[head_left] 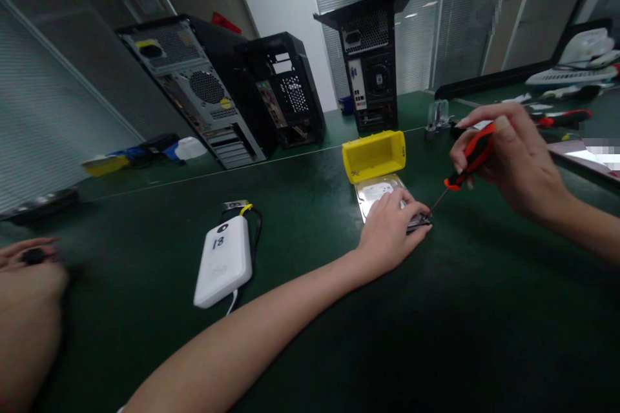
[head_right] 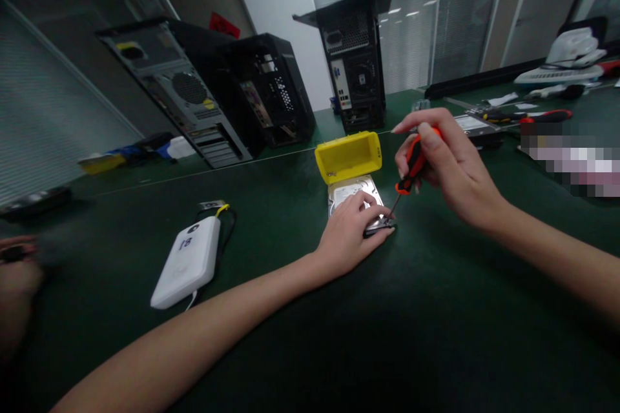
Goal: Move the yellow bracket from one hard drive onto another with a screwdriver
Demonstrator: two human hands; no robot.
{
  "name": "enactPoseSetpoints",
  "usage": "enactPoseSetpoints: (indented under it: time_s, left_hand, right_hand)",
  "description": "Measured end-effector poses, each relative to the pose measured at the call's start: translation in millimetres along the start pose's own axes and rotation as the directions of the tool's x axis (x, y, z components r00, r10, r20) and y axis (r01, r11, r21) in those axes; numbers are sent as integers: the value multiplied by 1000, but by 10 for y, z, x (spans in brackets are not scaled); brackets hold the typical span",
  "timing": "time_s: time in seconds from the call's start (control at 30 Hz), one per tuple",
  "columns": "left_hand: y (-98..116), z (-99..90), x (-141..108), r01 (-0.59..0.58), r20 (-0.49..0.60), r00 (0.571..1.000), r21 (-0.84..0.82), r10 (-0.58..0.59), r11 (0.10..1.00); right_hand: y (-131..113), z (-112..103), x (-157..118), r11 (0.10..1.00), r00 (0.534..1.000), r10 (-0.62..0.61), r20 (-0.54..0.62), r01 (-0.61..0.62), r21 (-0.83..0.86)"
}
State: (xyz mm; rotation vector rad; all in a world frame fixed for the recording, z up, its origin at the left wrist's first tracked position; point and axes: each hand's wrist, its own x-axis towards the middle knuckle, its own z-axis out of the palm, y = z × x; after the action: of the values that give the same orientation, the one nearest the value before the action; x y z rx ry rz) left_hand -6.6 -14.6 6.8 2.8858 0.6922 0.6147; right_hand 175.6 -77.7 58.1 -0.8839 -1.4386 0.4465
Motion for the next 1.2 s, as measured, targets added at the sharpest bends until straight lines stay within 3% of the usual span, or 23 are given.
enactPoseSetpoints:
  time_s: [0.37, 0.57, 0.9, 1.2]
  left_hand:
    - [-3, -4, 6, -1, 11, 1000, -11, 1, 1000]
    - [-9, 5, 3, -9, -2, 1000, 2, 9, 1000]
    - [-6, 3, 1, -10, -3, 1000, 13, 10, 1000]
    - [-19, 20, -2, -23, -15, 1000, 20, 24, 1000]
  right_hand:
    - [32, -51, 38, 997, 999, 32, -2, -32, 67]
    - [-13, -21, 27, 999, 993, 28, -114, -30, -16]
    - [-13, 41, -8, 1000, 996, 12, -87, -15, -24]
    - [43, 56, -23, 995, 996, 18, -85, -10, 94]
